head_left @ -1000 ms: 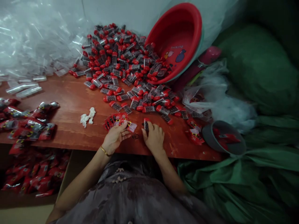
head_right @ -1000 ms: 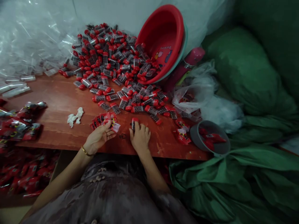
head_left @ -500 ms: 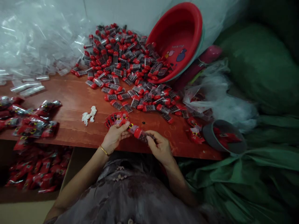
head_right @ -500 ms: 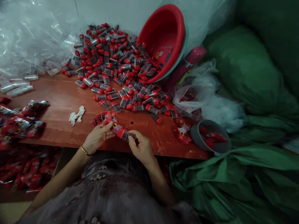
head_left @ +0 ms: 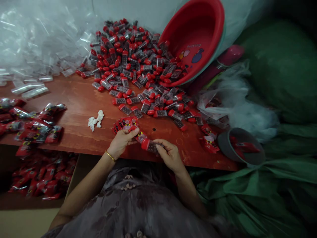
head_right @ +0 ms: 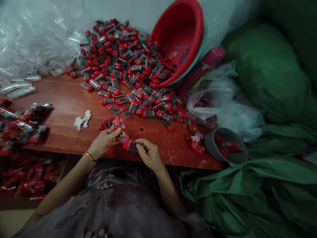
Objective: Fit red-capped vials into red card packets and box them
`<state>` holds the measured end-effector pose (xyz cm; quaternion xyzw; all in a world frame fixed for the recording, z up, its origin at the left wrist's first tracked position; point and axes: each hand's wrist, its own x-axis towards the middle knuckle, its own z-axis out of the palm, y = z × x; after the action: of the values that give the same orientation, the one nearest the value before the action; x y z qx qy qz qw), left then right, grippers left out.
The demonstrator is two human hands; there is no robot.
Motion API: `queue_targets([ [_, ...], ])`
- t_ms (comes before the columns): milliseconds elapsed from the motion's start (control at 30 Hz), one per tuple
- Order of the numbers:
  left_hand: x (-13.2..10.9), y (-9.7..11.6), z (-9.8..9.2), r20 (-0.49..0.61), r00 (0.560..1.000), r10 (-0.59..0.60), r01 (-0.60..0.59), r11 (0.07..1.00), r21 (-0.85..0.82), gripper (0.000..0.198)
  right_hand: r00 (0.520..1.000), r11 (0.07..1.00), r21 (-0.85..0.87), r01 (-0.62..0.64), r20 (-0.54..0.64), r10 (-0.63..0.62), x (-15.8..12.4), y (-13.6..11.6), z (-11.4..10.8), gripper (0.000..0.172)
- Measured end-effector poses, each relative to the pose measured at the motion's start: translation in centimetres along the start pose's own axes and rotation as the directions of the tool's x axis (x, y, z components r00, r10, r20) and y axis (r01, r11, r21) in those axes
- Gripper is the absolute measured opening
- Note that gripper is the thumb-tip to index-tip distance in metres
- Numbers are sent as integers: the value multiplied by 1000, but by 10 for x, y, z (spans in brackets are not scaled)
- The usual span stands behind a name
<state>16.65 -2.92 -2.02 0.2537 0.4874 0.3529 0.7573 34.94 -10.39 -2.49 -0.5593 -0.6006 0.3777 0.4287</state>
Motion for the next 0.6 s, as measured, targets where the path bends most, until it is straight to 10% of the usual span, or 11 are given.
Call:
queue_targets([
  [600, -4, -11, 6, 29, 936, 351, -346, 899, 268, 27, 983, 978, -179, 111, -124, -134, -2, 4, 16, 21],
])
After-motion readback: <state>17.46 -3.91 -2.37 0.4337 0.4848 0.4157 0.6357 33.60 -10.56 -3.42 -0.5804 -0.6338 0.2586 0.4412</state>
